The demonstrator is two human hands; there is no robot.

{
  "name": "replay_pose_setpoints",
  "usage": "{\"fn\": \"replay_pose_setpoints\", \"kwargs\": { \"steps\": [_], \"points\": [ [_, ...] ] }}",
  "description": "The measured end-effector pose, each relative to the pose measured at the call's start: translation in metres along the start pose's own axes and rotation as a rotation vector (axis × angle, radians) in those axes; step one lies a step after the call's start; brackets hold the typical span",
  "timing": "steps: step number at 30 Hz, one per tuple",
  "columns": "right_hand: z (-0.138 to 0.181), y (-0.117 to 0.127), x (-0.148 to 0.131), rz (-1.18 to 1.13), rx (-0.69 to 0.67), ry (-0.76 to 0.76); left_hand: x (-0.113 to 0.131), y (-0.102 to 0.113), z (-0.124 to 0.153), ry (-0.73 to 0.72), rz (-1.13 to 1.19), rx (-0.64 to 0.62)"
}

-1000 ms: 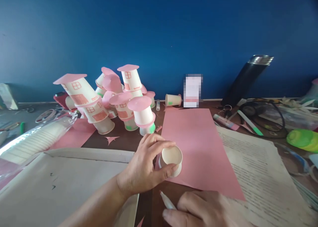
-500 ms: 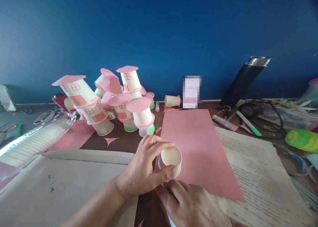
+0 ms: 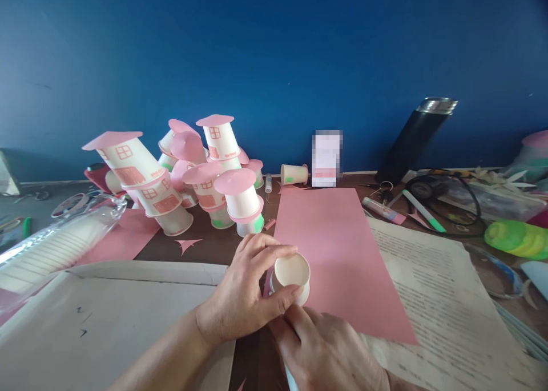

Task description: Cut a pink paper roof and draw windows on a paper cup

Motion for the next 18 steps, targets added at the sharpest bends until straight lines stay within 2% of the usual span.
{"fn": "replay_pose_setpoints", "kwargs": {
  "steps": [18],
  "points": [
    [0.0045, 0.0011, -0.0031, 0.046, 0.077, 0.023, 0.0003, -0.0002, 0.0, -0.006, 0.0, 0.006]
  ]
}}
Point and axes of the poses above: each hand's wrist, its own z-axis away from the middle knuckle, its own y-axis out of the back of the hand, x = y × z, the point moved 9 cm from there along -z, towards the middle knuckle, and after that the axes turned 11 degrees about -y, right-handed, at the moved point
